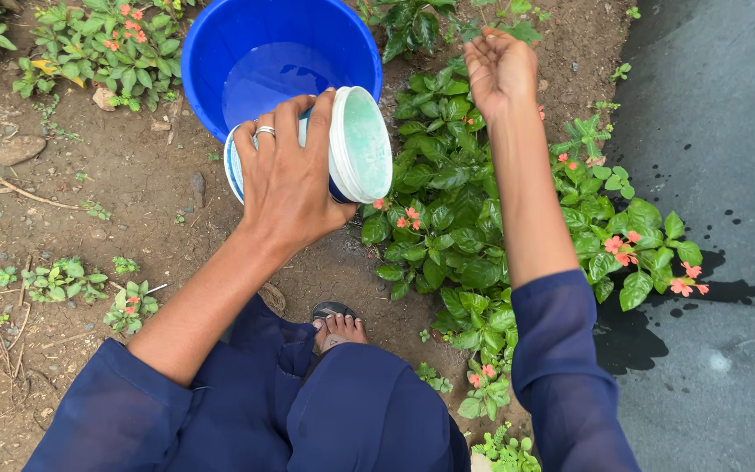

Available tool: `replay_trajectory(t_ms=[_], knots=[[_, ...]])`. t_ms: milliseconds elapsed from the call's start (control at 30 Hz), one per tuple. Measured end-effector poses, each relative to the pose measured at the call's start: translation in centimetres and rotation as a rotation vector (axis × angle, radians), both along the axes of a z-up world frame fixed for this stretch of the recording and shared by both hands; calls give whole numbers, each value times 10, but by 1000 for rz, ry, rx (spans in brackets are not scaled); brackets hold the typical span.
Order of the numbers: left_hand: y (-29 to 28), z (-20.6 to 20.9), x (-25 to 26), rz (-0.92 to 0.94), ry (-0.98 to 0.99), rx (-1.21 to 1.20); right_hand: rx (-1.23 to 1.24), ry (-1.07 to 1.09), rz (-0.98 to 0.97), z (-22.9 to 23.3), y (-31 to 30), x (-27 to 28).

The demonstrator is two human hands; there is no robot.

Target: The person applies a liquid from a container onto plants by hand, then stirs the liquid in a small bucket using a stick and rinses the container in a larger bucket of water.

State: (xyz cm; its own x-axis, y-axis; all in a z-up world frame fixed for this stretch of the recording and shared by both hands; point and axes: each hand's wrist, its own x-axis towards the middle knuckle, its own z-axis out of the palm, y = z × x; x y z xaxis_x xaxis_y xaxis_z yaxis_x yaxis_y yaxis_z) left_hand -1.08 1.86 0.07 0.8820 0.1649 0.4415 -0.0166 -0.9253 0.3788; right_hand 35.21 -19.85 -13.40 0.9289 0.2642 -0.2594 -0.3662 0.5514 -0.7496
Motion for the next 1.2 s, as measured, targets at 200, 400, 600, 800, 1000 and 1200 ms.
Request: replay_trajectory(t_ms=[200, 400, 600, 800, 1000, 1200], knots=[[-4, 3, -2, -17, 3, -27, 58, -86, 72, 69, 3, -121], [-16, 1, 1, -55, 29, -25, 260, -37, 155, 62, 3, -226], [-35, 5, -2, -148, 65, 10, 221, 281, -79, -30, -7, -253], [-55, 8, -7, -266, 33, 65, 343, 315, -98, -112, -30, -250], [-75, -2, -7, -311, 33, 197, 404, 368, -65, -108, -35, -257], [-88, -11, -6, -321, -31, 238, 347, 164, -114, -120, -42, -260]])
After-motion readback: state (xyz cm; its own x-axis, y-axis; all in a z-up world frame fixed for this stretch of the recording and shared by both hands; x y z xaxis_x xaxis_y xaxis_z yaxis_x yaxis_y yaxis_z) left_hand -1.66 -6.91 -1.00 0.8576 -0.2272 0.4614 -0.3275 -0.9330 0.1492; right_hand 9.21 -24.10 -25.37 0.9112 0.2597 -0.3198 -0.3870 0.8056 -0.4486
